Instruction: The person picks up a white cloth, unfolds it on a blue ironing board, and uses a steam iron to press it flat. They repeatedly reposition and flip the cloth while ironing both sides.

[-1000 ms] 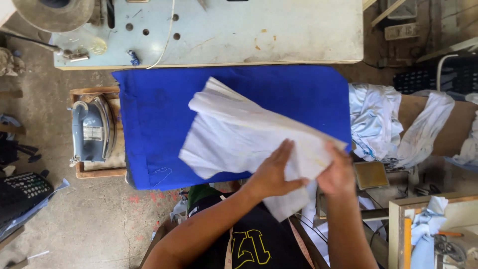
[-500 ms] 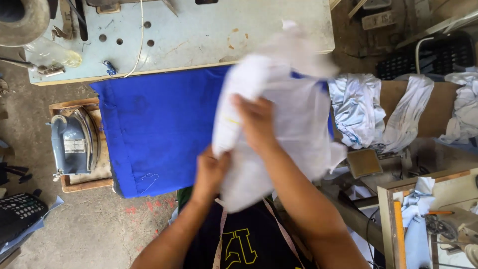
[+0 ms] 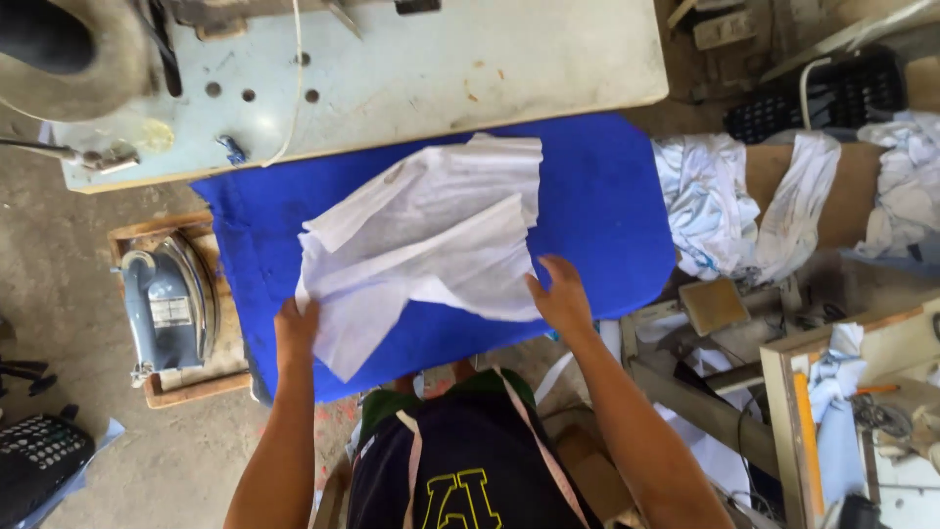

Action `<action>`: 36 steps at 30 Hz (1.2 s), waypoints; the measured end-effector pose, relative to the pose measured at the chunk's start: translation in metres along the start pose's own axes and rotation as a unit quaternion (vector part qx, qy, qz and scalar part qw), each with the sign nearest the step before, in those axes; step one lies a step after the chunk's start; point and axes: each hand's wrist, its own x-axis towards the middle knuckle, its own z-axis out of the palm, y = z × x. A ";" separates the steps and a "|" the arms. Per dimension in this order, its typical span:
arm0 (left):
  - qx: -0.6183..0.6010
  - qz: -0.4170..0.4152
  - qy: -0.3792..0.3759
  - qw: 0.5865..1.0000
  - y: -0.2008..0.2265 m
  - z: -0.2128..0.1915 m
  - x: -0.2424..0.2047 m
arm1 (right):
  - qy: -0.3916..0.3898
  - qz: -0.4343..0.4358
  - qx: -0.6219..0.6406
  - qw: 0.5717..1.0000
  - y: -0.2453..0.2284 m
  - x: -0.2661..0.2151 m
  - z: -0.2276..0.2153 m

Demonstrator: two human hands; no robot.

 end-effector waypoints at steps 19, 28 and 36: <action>-0.206 0.046 -0.029 0.977 0.089 -0.068 0.022 | -0.134 0.361 0.115 0.916 -0.006 0.043 -0.021; -0.374 0.270 -0.040 0.886 0.308 -0.189 -0.001 | 0.177 0.050 0.487 0.854 -0.057 0.164 -0.170; -0.138 0.057 0.040 0.988 0.114 -0.091 0.001 | 0.013 0.312 0.307 0.899 -0.026 0.065 -0.070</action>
